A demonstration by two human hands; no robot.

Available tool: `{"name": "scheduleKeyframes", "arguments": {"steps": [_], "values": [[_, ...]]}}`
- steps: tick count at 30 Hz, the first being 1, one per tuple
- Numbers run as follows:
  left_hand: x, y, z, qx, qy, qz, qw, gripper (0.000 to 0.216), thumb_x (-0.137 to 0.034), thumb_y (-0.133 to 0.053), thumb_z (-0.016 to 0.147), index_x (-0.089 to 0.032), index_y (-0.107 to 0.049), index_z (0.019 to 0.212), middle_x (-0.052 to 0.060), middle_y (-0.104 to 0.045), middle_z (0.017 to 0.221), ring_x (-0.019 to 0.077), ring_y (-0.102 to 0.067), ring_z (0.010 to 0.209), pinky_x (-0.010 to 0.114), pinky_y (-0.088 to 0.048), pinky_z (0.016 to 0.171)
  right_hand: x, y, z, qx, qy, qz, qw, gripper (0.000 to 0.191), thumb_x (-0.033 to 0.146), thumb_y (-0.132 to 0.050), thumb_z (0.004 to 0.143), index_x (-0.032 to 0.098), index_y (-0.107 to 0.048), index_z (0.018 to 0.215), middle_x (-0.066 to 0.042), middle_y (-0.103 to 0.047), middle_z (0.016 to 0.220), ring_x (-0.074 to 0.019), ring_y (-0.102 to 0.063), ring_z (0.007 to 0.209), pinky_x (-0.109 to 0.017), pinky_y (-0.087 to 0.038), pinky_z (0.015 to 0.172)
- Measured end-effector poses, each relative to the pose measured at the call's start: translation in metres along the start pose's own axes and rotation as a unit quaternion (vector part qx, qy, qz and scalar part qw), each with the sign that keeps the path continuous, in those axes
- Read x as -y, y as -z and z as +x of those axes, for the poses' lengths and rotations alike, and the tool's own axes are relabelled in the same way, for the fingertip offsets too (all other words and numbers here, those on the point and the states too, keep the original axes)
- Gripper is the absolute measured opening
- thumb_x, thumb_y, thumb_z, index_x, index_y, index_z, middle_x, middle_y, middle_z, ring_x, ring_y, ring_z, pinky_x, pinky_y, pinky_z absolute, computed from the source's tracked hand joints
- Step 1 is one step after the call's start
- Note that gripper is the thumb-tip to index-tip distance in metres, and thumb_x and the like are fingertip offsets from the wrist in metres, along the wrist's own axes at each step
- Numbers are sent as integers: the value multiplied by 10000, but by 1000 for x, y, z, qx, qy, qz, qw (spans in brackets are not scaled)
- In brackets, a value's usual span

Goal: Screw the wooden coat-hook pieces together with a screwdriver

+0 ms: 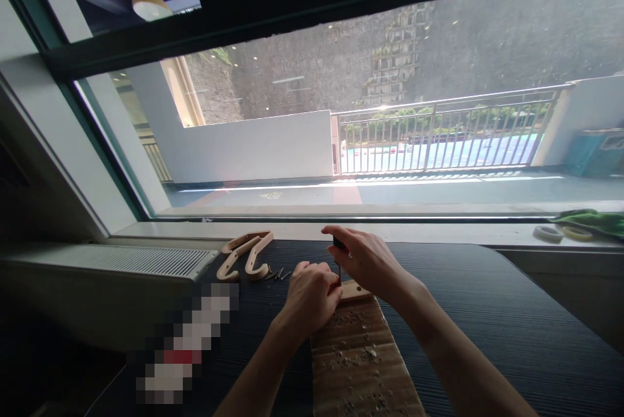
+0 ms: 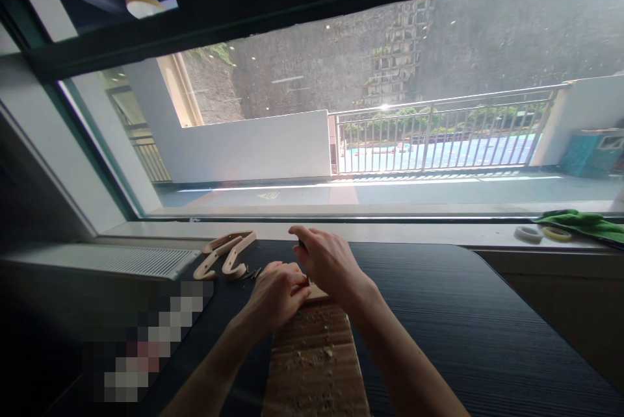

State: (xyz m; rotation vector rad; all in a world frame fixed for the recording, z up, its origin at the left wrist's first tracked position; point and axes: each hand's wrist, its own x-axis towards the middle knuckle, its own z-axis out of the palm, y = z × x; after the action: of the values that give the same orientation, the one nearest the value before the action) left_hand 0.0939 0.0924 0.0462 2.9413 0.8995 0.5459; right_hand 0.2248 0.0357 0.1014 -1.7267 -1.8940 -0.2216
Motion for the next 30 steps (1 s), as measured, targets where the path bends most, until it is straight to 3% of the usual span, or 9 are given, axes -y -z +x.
{"name": "scheduleKeyframes", "arguments": {"steps": [10,17,30], "values": [[-2,1,1,5,8,-22,1000,173,-275,-514,796,-208,-662,736,27,-627,771,172,-547,761,326,-335,808,4,-2,-2,6,9,-26,1000,329,244,-434,860,253,-480,1185,-48,-655,916,-147,-583,733,-239,-336,592],[-1,0,0,-6,13,-19,1000,176,-281,-535,782,-199,-645,673,25,-635,752,174,-555,743,313,-345,762,8,0,-3,14,31,15,999,380,208,-395,858,263,-447,1231,-35,-645,965,-138,-585,754,-236,-357,623],[-1,0,1,-6,4,-3,1000,171,-285,-526,789,-211,-645,691,15,-622,746,169,-551,730,316,-341,769,2,4,-3,3,-16,0,1000,333,280,-423,846,241,-511,1165,-44,-653,902,-144,-578,700,-237,-338,576]]}}
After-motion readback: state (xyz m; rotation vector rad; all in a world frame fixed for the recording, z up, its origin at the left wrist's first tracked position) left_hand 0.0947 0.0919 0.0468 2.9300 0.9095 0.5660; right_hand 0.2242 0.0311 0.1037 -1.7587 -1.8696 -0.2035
